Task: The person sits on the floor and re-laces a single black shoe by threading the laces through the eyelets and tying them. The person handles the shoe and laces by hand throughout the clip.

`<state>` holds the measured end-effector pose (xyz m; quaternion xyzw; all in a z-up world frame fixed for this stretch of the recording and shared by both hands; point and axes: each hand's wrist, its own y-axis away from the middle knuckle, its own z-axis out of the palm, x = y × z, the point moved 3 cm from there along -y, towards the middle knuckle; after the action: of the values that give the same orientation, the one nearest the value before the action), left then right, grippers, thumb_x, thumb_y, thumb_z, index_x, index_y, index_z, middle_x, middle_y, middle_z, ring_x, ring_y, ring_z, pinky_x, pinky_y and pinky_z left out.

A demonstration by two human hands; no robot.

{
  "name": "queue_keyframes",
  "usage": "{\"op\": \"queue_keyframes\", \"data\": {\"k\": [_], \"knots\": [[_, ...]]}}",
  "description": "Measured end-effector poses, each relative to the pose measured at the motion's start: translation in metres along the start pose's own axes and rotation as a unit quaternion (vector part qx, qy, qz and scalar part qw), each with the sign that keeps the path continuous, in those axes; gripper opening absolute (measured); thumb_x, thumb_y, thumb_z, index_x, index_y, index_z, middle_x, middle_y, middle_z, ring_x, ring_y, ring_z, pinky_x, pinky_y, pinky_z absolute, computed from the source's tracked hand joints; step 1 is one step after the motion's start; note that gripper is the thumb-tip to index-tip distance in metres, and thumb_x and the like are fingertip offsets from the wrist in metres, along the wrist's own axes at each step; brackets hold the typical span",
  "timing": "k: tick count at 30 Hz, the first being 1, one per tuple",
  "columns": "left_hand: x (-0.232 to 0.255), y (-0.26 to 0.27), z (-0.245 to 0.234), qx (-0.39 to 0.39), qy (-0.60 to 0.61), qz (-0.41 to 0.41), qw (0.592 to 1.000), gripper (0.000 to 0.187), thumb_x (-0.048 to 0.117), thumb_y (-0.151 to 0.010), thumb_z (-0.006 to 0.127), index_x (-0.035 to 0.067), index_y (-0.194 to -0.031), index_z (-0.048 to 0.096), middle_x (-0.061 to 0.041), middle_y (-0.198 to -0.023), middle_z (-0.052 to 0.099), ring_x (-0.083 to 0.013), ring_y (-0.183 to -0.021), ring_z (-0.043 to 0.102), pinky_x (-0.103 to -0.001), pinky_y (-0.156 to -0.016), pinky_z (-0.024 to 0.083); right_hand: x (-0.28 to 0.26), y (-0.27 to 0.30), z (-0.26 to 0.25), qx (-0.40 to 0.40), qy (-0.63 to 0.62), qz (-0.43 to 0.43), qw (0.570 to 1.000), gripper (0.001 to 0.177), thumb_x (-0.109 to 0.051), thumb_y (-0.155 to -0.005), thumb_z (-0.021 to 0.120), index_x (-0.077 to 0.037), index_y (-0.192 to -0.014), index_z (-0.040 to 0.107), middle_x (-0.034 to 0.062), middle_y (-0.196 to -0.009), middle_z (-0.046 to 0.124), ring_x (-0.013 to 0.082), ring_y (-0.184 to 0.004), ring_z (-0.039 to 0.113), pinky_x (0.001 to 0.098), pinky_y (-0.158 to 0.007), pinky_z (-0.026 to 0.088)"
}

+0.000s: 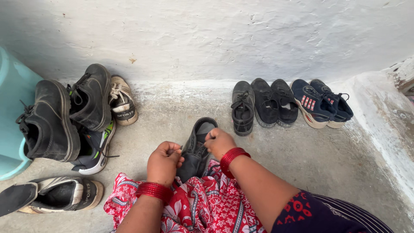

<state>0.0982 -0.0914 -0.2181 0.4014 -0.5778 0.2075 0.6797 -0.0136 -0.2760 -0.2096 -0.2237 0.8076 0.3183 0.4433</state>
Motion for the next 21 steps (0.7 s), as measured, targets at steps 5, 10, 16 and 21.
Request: {"op": "queue_keyframes", "data": {"k": [5,10,16,21], "knots": [[0.010,0.000,0.012,0.028,-0.180,0.175,0.968,0.010,0.006,-0.085,0.071,0.007,-0.095,0.073,-0.009,-0.087,0.071,-0.0218,-0.076,0.070,-0.035,-0.069,0.055,0.001,0.013,-0.019,0.030,0.060,-0.022,0.998,0.013,-0.010,-0.081,0.075,-0.004,-0.091,0.069,0.0043,-0.080,0.071,0.0148,-0.075,0.065,0.0310,-0.072,0.052],[0.024,-0.013,0.035,0.034,-0.318,0.299,0.899,0.009,0.009,-0.084,0.069,0.011,-0.092,0.072,-0.013,-0.093,0.069,-0.0355,-0.086,0.068,-0.045,-0.077,0.055,-0.006,0.037,-0.025,0.052,0.172,-0.069,0.981,0.018,-0.009,-0.076,0.082,-0.001,-0.087,0.070,0.0081,-0.087,0.070,0.0186,-0.077,0.068,0.0342,-0.072,0.055],[0.028,-0.008,0.040,0.006,-0.408,0.303,0.862,0.013,0.009,-0.083,0.062,0.012,-0.092,0.071,-0.014,-0.094,0.065,-0.0378,-0.086,0.066,-0.049,-0.075,0.054,-0.004,0.035,0.005,-0.002,0.129,-0.006,0.992,0.024,-0.014,-0.076,0.083,-0.003,-0.090,0.067,0.0119,-0.081,0.073,0.0207,-0.073,0.070,0.0346,-0.068,0.055],[0.032,-0.006,0.043,-0.004,-0.436,0.337,0.835,0.012,0.009,-0.080,0.063,0.012,-0.090,0.069,-0.013,-0.092,0.063,-0.0375,-0.087,0.065,-0.048,-0.074,0.054,0.004,0.025,0.017,0.026,0.127,0.007,0.992,0.025,-0.012,-0.075,0.084,-0.003,-0.089,0.065,0.0089,-0.077,0.069,0.0180,-0.069,0.067,0.0333,-0.066,0.053]]}}
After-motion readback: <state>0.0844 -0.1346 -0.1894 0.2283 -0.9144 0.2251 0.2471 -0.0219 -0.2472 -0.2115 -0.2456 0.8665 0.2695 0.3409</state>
